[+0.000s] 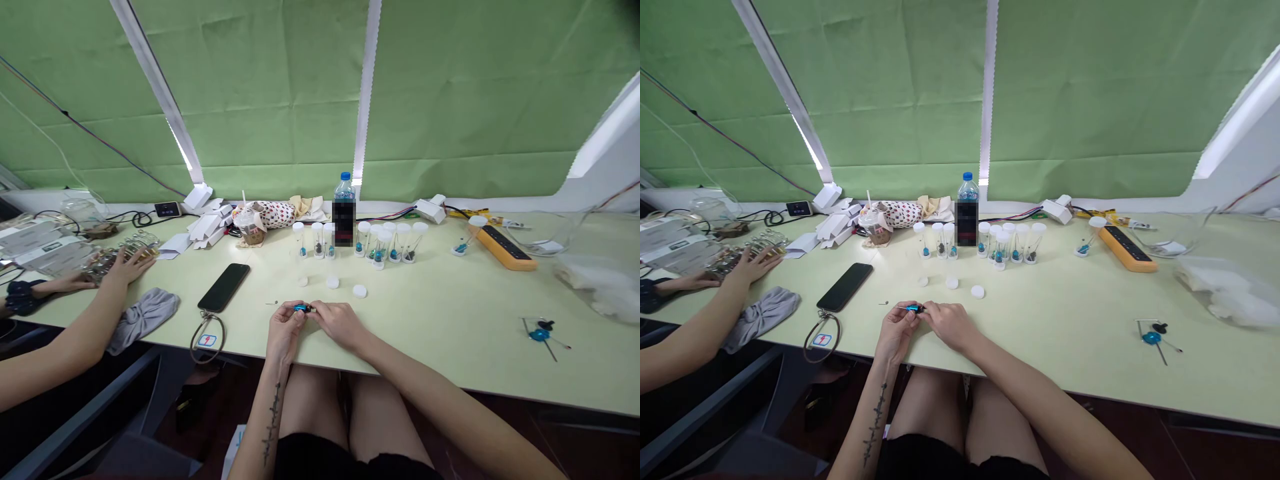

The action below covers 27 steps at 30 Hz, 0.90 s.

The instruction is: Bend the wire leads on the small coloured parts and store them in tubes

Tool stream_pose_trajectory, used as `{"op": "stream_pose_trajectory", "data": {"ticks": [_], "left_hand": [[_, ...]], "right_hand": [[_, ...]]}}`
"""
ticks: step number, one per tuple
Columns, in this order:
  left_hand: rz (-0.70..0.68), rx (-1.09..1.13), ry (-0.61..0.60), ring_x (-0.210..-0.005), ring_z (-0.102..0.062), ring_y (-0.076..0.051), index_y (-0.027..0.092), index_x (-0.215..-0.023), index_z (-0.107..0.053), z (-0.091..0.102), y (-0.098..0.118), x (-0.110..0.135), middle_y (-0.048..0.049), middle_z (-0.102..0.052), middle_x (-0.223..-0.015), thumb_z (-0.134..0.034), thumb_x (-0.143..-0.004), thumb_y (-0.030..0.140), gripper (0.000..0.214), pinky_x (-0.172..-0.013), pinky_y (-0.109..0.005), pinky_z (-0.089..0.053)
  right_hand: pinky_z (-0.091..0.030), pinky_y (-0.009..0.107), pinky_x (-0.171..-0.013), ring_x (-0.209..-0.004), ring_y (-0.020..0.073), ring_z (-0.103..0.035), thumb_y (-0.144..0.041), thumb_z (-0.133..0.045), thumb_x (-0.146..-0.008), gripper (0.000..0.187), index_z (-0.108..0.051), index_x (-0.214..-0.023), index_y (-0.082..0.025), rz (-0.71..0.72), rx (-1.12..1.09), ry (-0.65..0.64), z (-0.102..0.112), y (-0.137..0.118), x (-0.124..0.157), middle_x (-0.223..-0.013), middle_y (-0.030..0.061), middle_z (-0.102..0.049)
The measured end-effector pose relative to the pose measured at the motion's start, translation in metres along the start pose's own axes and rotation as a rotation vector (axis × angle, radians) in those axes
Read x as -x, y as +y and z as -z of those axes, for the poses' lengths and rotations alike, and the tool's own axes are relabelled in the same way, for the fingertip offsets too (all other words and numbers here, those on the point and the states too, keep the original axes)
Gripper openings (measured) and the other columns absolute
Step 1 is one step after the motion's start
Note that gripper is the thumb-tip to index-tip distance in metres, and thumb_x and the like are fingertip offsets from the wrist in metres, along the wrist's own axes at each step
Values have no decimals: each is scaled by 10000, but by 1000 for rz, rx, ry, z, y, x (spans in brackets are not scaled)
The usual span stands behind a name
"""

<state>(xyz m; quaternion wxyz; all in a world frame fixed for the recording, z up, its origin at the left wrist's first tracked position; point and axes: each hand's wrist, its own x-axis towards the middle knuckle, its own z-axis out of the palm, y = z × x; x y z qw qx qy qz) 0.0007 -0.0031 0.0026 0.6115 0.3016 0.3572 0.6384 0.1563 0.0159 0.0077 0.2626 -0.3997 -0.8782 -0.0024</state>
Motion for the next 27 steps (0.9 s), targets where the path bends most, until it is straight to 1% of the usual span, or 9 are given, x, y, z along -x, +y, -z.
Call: {"op": "stream_pose_trajectory", "data": {"ticks": [5,9,12,14,17,22,27], "left_hand": [[30,40,-1,-789,-638,-141,136,-805,-684,-1,4,3,-72,-697,-858,-771,-650,258,215,-792,-278,-489],[-2,52,-3,-783,-634,-135,141,-811,-685,1,2,2,-62,-694,-856,-761,-666,239,191,-755,-261,-495],[-28,55,-9,-773,-633,-127,145,-820,-684,3,0,2,-55,-691,-864,-745,-687,237,173,-740,-250,-495],[-25,55,-2,-772,-633,-124,144,-804,-684,2,0,1,-50,-691,-848,-746,-685,234,161,-753,-249,-494],[-4,41,19,-778,-635,-133,136,-791,-688,0,0,2,-58,-694,-836,-764,-661,236,181,-769,-258,-493],[6,31,18,-798,-636,-142,128,-803,-693,0,1,1,-73,-697,-863,-770,-651,228,197,-779,-268,-492],[14,30,21,-817,-633,-136,129,-813,-701,1,0,1,-68,-701,-873,-769,-650,219,198,-791,-251,-482]], "right_hand": [[-385,224,-587,-717,155,-658,-379,-307,-975,330,-546,-1057,-166,-32,-6,6,1,0,-1,-807,64,-702],[-406,224,-604,-718,157,-660,-416,-366,-951,339,-514,-1126,-165,-36,-45,2,3,-1,-1,-820,66,-704],[-432,231,-648,-773,159,-663,-408,-414,-935,339,-483,-1165,-169,-11,-82,18,4,-1,0,-901,72,-701],[-439,233,-662,-809,160,-661,-368,-411,-943,288,-494,-1137,-172,4,-86,33,3,0,0,-947,75,-695],[-437,232,-642,-796,158,-662,-335,-395,-953,243,-512,-1091,-172,9,-74,38,0,1,1,-933,71,-695],[-430,223,-603,-749,148,-664,-346,-395,-952,251,-515,-1075,-163,12,-57,37,-2,3,0,-860,64,-700],[-427,221,-596,-752,150,-668,-350,-395,-953,260,-519,-1081,-161,22,-48,45,-3,4,0,-853,63,-705]]}}
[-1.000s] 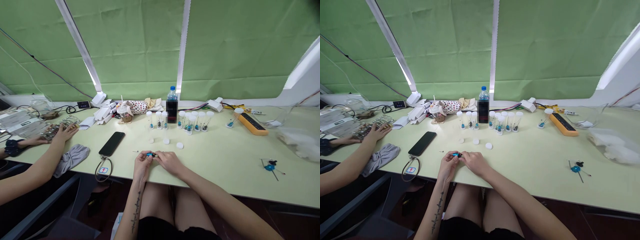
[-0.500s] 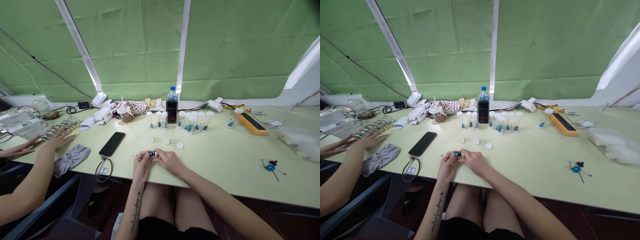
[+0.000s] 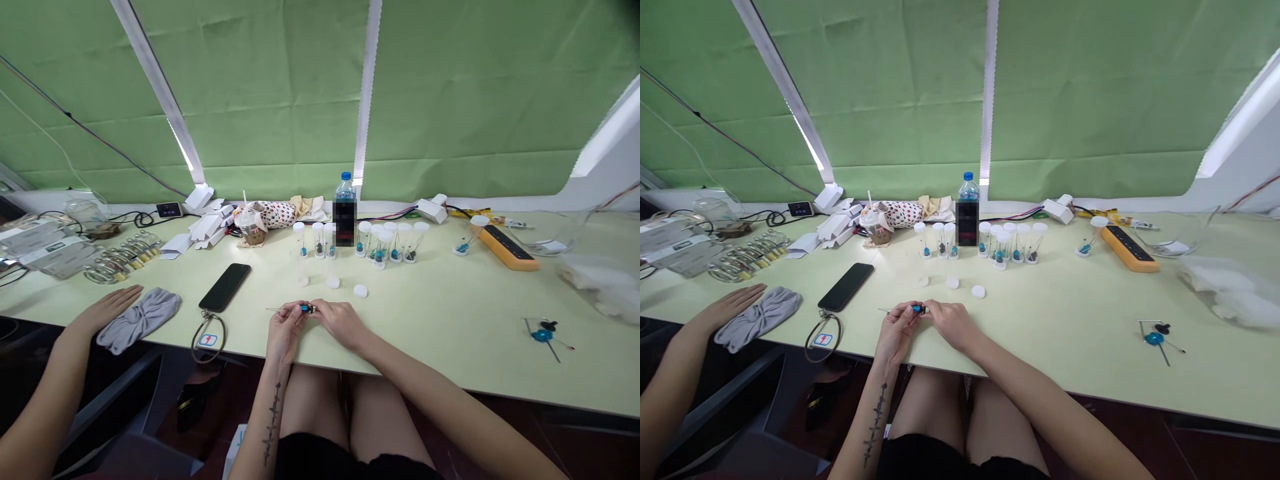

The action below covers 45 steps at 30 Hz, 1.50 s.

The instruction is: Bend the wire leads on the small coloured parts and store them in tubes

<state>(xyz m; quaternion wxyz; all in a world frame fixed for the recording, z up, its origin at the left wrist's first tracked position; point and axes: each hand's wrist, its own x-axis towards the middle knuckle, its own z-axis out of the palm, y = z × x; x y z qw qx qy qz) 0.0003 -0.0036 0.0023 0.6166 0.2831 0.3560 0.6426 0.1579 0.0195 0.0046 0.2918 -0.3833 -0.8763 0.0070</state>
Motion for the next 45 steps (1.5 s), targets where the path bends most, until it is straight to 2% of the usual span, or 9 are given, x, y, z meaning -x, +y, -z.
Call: {"op": "stream_pose_trajectory", "data": {"ticks": [10,27,34,38,45], "left_hand": [[-20,-46,3,-781,-626,-124,126,-831,-709,0,-1,-2,-89,-706,-898,-780,-633,232,235,-725,-225,-474],[-58,-55,10,-778,-630,-133,124,-828,-713,0,-2,-1,-81,-704,-872,-776,-635,226,226,-759,-249,-490],[-79,-56,25,-736,-616,-112,134,-832,-712,2,-4,-2,-66,-699,-856,-767,-642,215,214,-725,-228,-490],[-65,-56,30,-723,-611,-105,134,-820,-712,1,-4,-2,-67,-699,-854,-774,-630,216,215,-706,-215,-486],[-61,-63,16,-727,-611,-104,128,-815,-709,1,-3,-1,-65,-697,-835,-772,-635,215,210,-716,-212,-488]], "right_hand": [[-431,227,-606,-768,157,-674,-340,-366,-964,278,-524,-1104,-159,-22,-4,-14,-1,0,1,-863,61,-711],[-451,242,-667,-813,164,-668,-370,-345,-965,323,-537,-1125,-165,-56,10,-56,3,-3,-1,-911,82,-706],[-450,247,-652,-821,175,-662,-334,-470,-919,268,-491,-1141,-184,-52,-19,-52,6,-4,-1,-972,67,-687],[-438,236,-647,-800,161,-658,-277,-439,-935,179,-510,-1069,-184,-54,-15,-40,3,-2,1,-962,66,-680],[-434,235,-638,-776,163,-660,-316,-422,-942,199,-506,-1056,-176,-43,-16,-48,1,-1,2,-913,64,-689]]}}
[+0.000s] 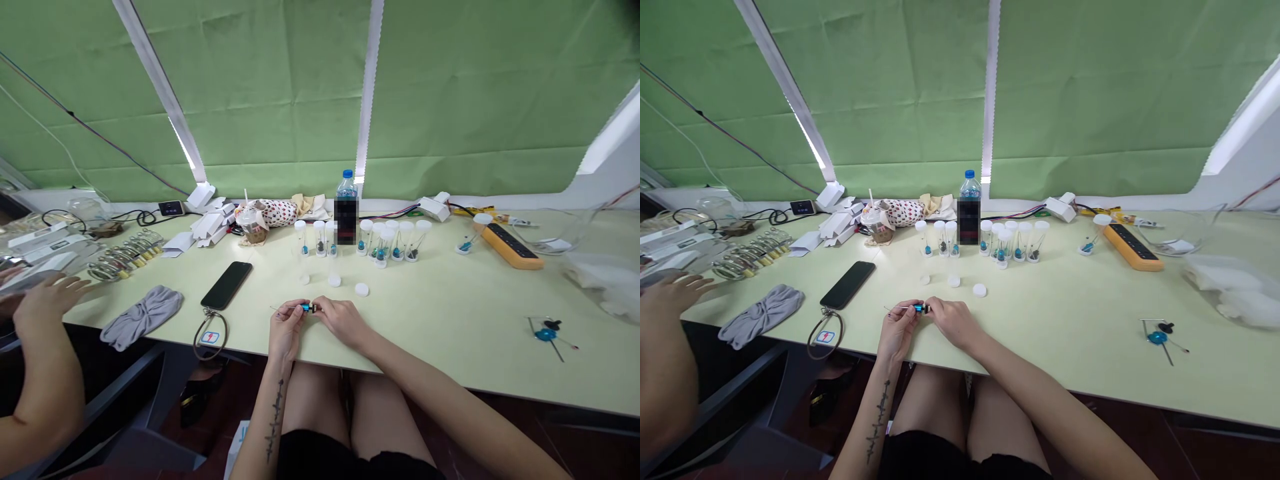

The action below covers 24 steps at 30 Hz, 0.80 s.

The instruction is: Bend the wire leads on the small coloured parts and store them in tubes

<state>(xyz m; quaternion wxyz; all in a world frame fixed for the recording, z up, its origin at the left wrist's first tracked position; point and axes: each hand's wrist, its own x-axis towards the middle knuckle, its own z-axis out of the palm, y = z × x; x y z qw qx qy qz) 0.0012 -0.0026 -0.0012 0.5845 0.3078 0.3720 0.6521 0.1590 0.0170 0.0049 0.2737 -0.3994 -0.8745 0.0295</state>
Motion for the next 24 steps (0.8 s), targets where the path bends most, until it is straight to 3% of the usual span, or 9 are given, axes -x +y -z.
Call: {"op": "stream_pose_trajectory", "data": {"ticks": [16,24], "left_hand": [[-24,-7,12,-761,-630,-132,133,-817,-704,0,0,1,-67,-700,-835,-781,-626,238,231,-737,-255,-500],[-11,-22,-10,-736,-631,-121,125,-828,-699,-1,-1,0,-72,-702,-837,-774,-636,231,232,-733,-239,-489]], "right_hand": [[-432,236,-639,-787,172,-664,-389,-433,-930,312,-496,-1136,-164,-11,-4,-29,6,-4,-2,-904,78,-698],[-436,235,-634,-787,163,-664,-341,-424,-941,219,-514,-1041,-168,3,3,-27,3,-1,0,-887,71,-690]]}}
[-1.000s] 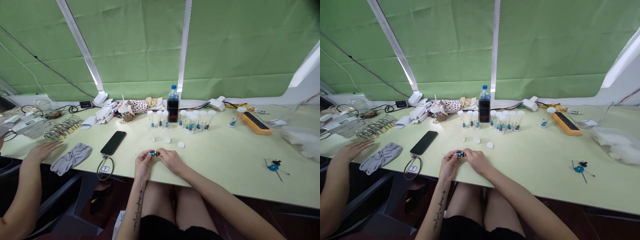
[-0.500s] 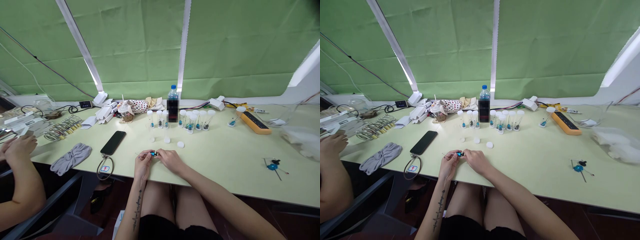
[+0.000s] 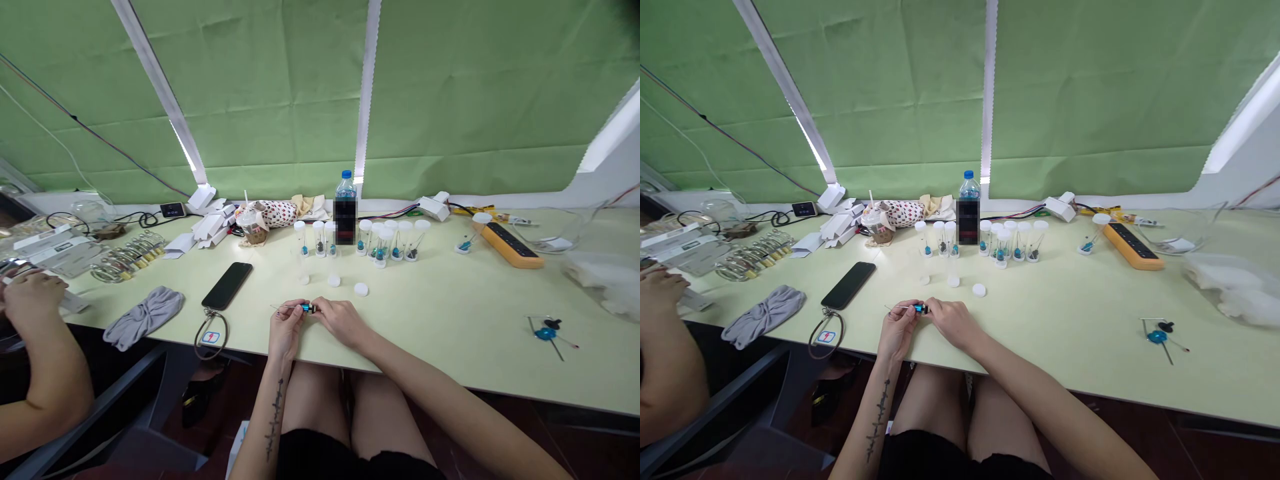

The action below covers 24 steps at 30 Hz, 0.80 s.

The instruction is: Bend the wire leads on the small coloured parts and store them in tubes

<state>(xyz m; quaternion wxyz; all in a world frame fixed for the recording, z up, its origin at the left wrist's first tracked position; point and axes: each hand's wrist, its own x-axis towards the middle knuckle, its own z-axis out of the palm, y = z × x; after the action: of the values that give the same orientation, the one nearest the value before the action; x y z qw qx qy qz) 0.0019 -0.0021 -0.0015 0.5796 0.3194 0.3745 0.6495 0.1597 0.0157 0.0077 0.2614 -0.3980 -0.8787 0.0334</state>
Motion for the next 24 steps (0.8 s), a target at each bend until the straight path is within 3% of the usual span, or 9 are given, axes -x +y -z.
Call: {"op": "stream_pose_trajectory", "data": {"ticks": [16,24], "left_hand": [[8,4,5,-739,-635,-129,125,-819,-695,-1,1,2,-72,-702,-828,-784,-623,240,245,-745,-258,-491],[-7,21,7,-728,-622,-106,129,-841,-691,2,-2,0,-66,-700,-838,-775,-639,233,243,-722,-223,-482]], "right_hand": [[-413,233,-599,-761,168,-667,-382,-360,-959,294,-544,-1051,-172,-23,50,-49,3,-2,-2,-846,66,-702],[-413,229,-605,-759,176,-671,-368,-473,-917,260,-484,-1093,-177,-39,31,-51,4,-3,-1,-843,59,-700]]}}
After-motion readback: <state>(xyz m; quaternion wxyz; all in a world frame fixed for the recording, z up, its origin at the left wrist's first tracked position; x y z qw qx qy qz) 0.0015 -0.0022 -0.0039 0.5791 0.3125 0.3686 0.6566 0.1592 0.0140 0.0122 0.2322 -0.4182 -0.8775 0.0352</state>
